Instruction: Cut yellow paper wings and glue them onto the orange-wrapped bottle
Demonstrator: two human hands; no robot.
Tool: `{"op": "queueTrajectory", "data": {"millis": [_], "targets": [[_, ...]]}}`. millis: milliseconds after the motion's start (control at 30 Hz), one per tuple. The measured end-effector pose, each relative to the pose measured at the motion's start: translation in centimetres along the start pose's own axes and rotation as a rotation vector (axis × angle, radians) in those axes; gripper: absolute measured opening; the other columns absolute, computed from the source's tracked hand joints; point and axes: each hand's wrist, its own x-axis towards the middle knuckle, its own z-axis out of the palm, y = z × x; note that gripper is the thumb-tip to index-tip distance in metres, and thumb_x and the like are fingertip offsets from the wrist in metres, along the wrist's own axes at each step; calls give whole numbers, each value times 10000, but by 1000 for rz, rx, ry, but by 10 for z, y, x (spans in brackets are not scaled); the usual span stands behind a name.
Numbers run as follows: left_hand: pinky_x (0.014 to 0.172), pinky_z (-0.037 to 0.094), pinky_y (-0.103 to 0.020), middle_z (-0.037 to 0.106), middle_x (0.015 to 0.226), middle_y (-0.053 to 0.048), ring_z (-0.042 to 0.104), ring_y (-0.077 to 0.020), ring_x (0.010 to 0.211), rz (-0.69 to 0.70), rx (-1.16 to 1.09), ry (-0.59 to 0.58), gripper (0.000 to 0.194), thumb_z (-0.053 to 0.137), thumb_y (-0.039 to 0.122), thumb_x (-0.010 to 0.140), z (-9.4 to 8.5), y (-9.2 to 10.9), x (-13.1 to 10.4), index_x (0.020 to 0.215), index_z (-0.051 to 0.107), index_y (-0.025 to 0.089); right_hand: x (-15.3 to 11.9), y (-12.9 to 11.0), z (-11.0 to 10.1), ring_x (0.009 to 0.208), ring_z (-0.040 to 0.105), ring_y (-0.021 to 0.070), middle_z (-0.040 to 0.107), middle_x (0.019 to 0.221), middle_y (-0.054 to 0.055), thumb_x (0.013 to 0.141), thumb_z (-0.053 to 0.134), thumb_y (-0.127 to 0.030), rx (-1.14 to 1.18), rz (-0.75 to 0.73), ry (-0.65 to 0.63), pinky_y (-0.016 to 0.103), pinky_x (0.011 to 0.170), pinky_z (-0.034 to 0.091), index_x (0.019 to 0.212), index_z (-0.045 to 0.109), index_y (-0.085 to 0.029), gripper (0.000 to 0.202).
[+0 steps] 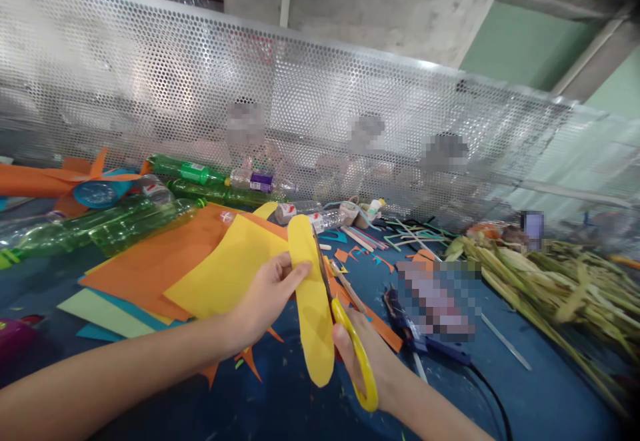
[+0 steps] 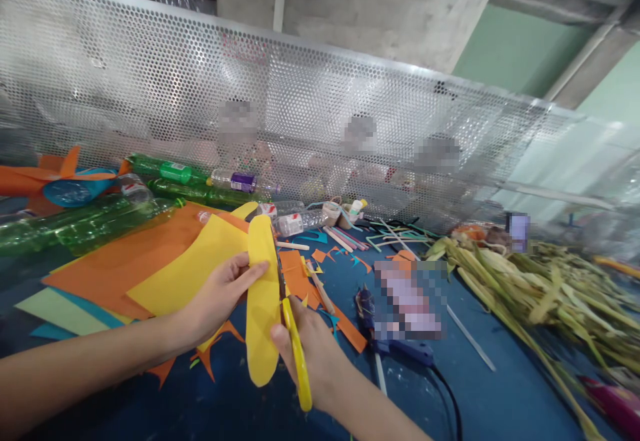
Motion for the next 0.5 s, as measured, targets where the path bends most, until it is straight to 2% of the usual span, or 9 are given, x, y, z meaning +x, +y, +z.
{"op": "queueTrajectory", "data": {"millis": [67,333,500], "targets": [[651,506,-288,692,835,-70,649,-198,706,14,6,-35,274,611,384,767,-1,-1,0,917,621,156,0,1,1,592,521,153,543,746,25,951,177,-427,6,3,11,284,543,432,900,473,-211,370],[636,498,-287,672,794,-46,624,-165,650,15,9,-33,239,592,369,788,-1,-4,0,891,604,153,0,-2,3,535,485,137,510,685,0,955,190,-418,32,-2,27,265,488,397,898,447,-210,336],[588,478,-269,649,721,-35,609,-165,623,9,48,18,238,604,384,770,-2,-4,0,813,593,151,0,-2,0,569,514,148,529,728,18,951,185,-417,10,-4,11,277,519,426,917,470,-203,358]]}}
